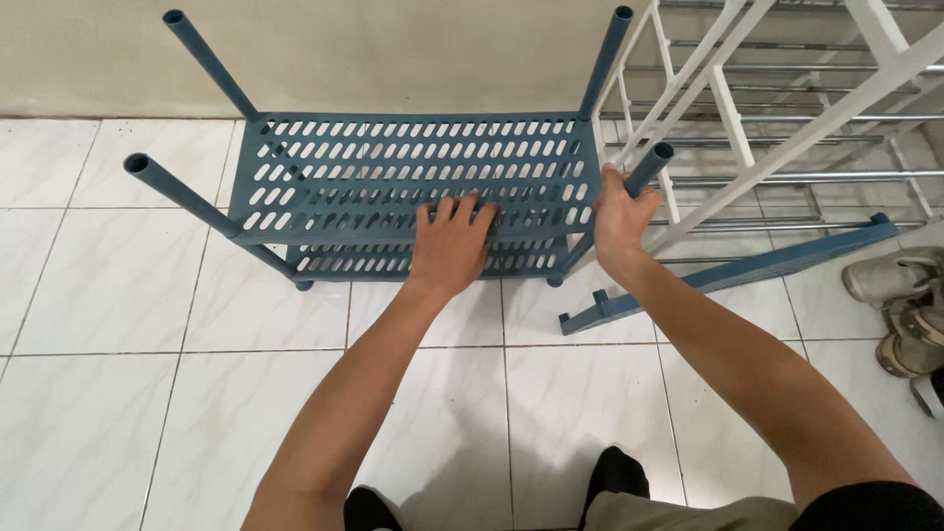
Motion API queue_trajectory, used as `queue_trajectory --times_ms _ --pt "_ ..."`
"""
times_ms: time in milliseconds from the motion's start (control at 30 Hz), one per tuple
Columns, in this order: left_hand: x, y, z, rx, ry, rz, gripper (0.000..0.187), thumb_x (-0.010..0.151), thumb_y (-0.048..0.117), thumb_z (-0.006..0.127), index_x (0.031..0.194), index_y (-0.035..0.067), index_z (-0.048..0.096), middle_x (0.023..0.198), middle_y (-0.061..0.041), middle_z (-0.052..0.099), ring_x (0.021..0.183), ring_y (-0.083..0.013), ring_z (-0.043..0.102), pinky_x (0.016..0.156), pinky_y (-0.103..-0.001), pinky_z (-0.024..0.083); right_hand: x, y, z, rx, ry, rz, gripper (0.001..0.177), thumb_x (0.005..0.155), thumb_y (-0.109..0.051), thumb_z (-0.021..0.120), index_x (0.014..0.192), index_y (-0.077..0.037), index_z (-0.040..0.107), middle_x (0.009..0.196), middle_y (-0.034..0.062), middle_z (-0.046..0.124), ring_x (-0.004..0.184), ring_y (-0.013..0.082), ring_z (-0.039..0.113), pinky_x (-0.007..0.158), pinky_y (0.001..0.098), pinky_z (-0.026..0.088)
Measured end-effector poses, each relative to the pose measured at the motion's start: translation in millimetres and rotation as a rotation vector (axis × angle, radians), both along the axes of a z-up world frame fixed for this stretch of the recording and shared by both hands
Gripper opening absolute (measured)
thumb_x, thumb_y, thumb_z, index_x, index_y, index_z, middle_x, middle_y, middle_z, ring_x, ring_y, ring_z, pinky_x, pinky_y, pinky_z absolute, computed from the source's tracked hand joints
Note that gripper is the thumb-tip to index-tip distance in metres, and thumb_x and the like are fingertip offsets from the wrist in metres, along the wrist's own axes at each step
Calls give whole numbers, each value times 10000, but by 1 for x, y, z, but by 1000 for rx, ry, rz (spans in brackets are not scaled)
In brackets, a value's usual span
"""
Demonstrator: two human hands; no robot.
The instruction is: The person clears a pair of sneakers from a blue plastic storage shelf, then disassembles the shelf by removing its legs and side supports. The parts are laid on the floor next to the shelf base.
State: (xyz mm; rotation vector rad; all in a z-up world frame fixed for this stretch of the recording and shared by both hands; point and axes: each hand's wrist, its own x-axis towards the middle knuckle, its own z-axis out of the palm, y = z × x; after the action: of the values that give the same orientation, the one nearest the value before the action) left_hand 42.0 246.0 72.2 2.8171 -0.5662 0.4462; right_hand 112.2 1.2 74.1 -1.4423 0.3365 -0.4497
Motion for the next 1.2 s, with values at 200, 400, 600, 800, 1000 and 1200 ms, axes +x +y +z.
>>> queue_trajectory --times_ms 200,400,600,800,1000,1200 --pt "0 1 -4 -22 -1 12 645 793 219 789 1392 168 556 1467 -130 503 1284 -314 481 1065 -577 326 10 0 -3 58 -25 24 260 920 -146 718 748 -80 535 571 -9 473 469 96 417 455 300 328" --pt "2 4 -9 18 -49 0 683 786 254 791 1413 152 541 1475 -159 489 1309 -325 469 1056 -580 331 19 -20 1 65 19 355 364 930 -87 677 663 -123 431 530 1 449 435 127 389 455 308 325" --pt "2 -2 -10 68 -99 41 678 777 255 799 1405 168 559 1459 -137 515 1302 -312 486 1044 -566 360 37 -57 12 57 126 877 447 924 -30 636 547 -96 407 509 16 382 472 152 335 524 321 295" --pt "5 -14 6 0 19 86 662 776 357 810 1352 136 572 1411 -160 519 1271 -348 482 1040 -604 344 17 -22 -4 -48 -37 378 372 885 -29 692 606 -128 466 541 5 482 481 124 438 507 301 357" --pt "19 -40 12 -87 54 18 695 823 512 742 1362 123 540 1535 -193 430 1450 -356 374 1135 -641 262 8 0 -17 -86 -95 72 443 900 -77 769 617 -105 429 577 -25 471 486 84 422 480 284 386" --pt "27 -50 11 -10 156 -33 715 892 556 639 1496 215 461 1609 -157 339 1472 -348 319 1150 -625 255 15 -18 -10 51 -25 368 450 922 -51 680 549 -103 434 497 -6 399 407 100 327 422 305 255"
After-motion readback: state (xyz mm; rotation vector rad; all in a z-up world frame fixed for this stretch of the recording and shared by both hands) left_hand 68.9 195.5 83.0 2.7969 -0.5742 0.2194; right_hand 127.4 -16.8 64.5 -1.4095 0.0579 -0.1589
